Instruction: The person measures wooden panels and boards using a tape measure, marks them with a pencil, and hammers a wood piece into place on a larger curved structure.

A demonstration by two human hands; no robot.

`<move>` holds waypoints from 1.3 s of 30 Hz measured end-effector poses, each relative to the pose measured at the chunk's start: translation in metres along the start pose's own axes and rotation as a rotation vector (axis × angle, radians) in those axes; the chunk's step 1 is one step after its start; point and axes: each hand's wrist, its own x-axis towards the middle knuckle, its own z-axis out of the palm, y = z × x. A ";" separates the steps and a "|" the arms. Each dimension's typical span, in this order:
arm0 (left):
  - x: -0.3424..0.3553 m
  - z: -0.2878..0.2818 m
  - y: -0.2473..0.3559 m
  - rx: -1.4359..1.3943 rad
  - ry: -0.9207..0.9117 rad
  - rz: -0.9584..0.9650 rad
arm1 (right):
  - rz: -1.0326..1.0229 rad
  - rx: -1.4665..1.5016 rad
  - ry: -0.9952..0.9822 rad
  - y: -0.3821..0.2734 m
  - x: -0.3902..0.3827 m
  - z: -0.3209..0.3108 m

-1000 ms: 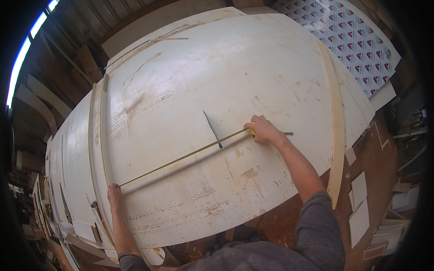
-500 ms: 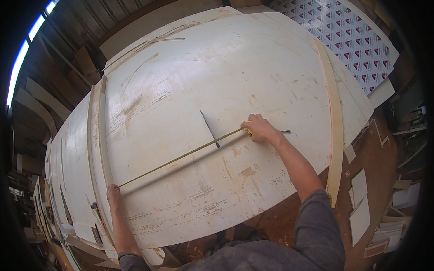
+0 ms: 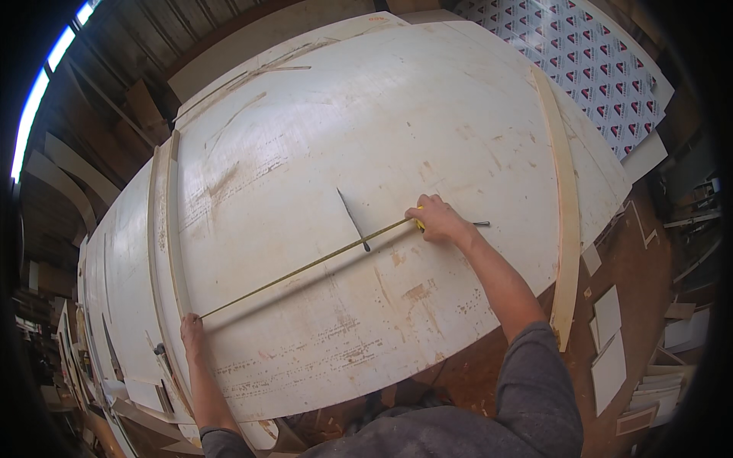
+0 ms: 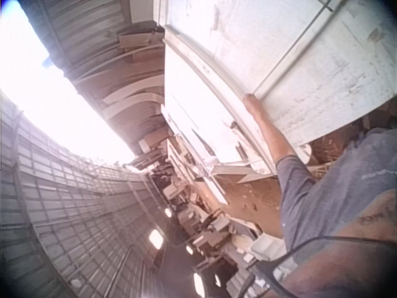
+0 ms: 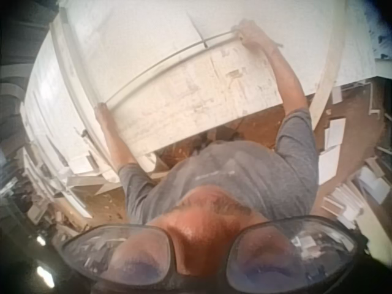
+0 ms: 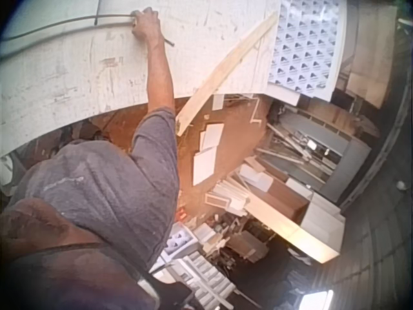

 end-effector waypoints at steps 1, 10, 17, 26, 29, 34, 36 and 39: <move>0.000 0.000 -0.002 0.003 -0.004 -0.009 | -0.002 0.000 0.001 -0.001 0.000 0.000; -0.004 -0.004 0.011 -0.033 -0.005 -0.034 | -0.008 -0.005 0.031 0.009 -0.002 0.004; -0.034 -0.061 0.089 -0.039 0.002 -0.026 | -0.172 0.091 0.047 0.001 -0.006 0.012; -0.135 -0.113 0.167 -0.125 -0.167 0.207 | -0.375 0.380 -0.121 -0.186 -0.105 0.041; -0.181 -0.128 0.183 -0.286 -0.282 0.251 | -0.380 0.532 -0.194 -0.249 -0.138 0.060; -0.258 -0.156 0.153 -0.840 0.021 0.216 | -0.279 0.973 -0.327 -0.361 -0.181 0.104; -0.278 -0.153 0.115 -0.866 0.091 0.110 | -0.246 1.139 -0.343 -0.412 -0.197 0.115; -0.303 -0.160 0.060 -1.206 -0.117 -0.220 | -0.264 1.281 -0.378 -0.493 -0.212 0.135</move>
